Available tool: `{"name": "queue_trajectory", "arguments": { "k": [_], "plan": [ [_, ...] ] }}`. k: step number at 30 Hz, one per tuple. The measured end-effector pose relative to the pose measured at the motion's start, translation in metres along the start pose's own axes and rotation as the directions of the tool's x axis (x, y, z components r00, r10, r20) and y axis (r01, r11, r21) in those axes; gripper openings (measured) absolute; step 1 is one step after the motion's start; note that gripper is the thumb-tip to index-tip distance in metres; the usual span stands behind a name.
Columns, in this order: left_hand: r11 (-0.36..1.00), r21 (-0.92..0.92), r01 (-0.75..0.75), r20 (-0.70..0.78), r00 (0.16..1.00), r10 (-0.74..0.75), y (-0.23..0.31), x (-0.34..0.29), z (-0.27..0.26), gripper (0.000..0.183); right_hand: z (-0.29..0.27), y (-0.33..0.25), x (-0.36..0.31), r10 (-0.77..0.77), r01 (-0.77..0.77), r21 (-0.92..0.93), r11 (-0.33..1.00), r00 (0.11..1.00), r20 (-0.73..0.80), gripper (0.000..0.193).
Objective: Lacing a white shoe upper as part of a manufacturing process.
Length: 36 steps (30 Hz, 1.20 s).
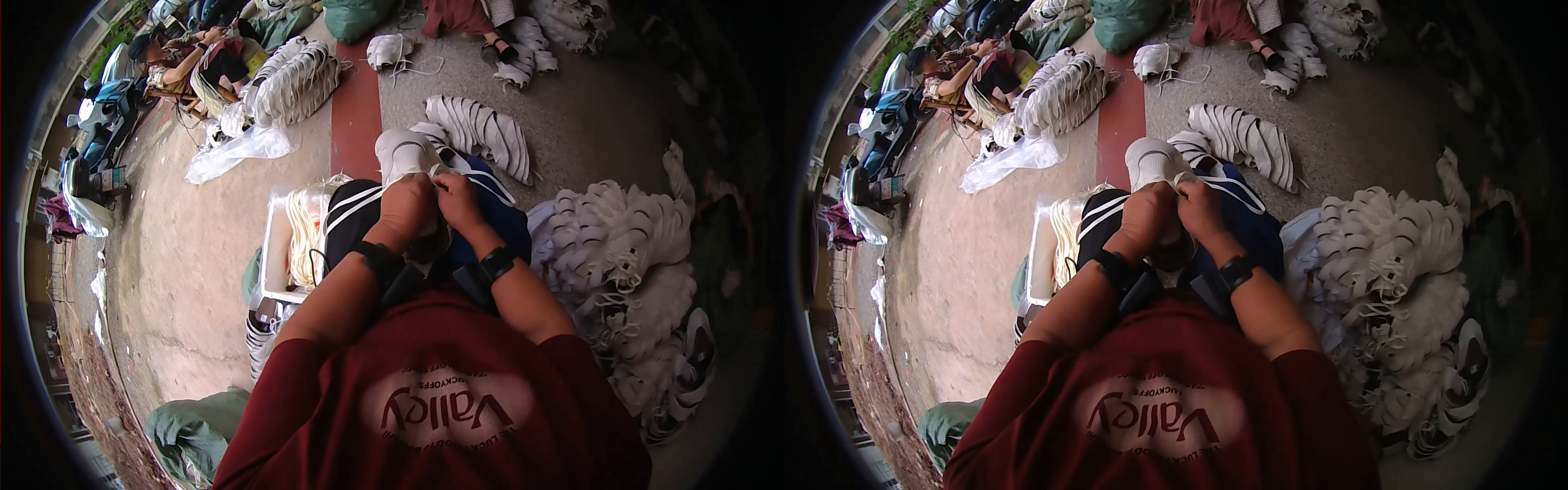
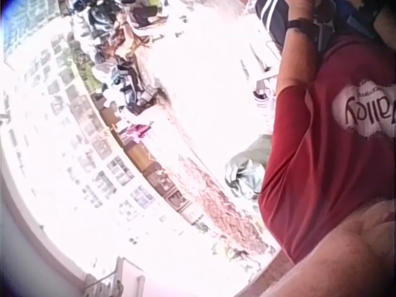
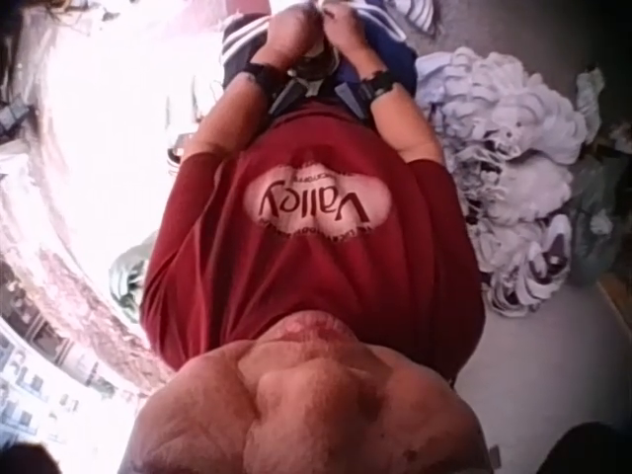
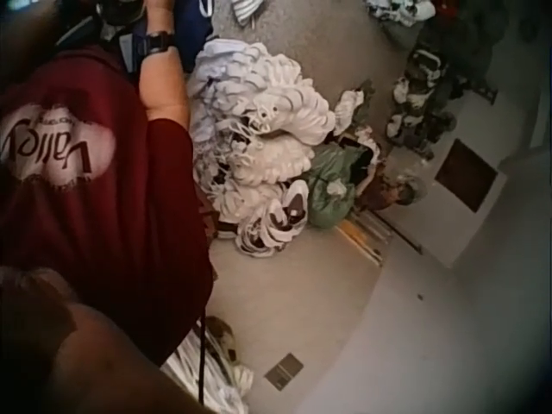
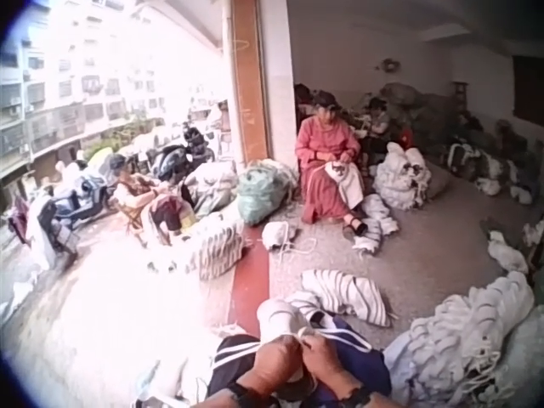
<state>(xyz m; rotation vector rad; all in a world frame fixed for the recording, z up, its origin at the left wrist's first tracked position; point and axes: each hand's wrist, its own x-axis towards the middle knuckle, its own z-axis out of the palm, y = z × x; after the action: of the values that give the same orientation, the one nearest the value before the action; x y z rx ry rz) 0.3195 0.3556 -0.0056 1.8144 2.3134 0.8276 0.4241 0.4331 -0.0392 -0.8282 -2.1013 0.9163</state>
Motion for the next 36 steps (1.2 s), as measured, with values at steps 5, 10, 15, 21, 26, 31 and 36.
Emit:
{"name": "queue_trajectory", "arguments": {
  "k": [5, 10, 15, 21, 26, 31, 36],
  "plan": [
    [0.996, 0.093, -0.014, 0.082, 0.997, 0.007, 0.007, -0.009, -0.032, 0.011, -0.008, -0.014, 0.001, 0.125, -0.122, -0.063, 0.991, 0.991, 0.052, 0.007],
    [0.887, -0.425, 0.181, 0.191, 0.976, -0.108, -0.031, -0.059, -0.055, 0.011, -0.008, -0.037, -0.003, -0.197, 0.174, -0.215, 0.961, 0.976, -0.090, 0.005],
    [0.328, -0.744, 0.583, 0.460, 0.802, -0.381, -0.042, -0.052, -0.061, 0.012, 0.001, -0.051, 0.004, -0.374, 0.412, -0.279, 0.867, 0.909, 0.183, 0.005],
    [0.017, -0.937, 0.348, 0.308, 0.851, -0.424, -0.062, -0.027, -0.030, 0.004, 0.013, -0.045, 0.008, -0.331, 0.374, -0.264, 0.889, 0.923, 0.195, 0.010],
    [0.048, -0.955, 0.294, 0.248, 0.874, -0.418, -0.059, -0.016, -0.018, 0.004, 0.011, -0.047, 0.008, -0.292, 0.351, -0.282, 0.893, 0.928, 0.230, 0.018],
    [0.322, -0.879, 0.353, 0.151, 0.845, -0.514, -0.062, -0.011, -0.008, 0.008, 0.007, -0.050, 0.007, -0.283, 0.334, -0.266, 0.904, 0.935, 0.213, 0.022],
    [0.507, -0.802, 0.315, 0.008, 0.855, -0.519, -0.076, -0.012, 0.010, 0.009, 0.009, -0.049, 0.006, -0.272, 0.319, -0.265, 0.910, 0.941, 0.199, 0.023]
  ]
}}
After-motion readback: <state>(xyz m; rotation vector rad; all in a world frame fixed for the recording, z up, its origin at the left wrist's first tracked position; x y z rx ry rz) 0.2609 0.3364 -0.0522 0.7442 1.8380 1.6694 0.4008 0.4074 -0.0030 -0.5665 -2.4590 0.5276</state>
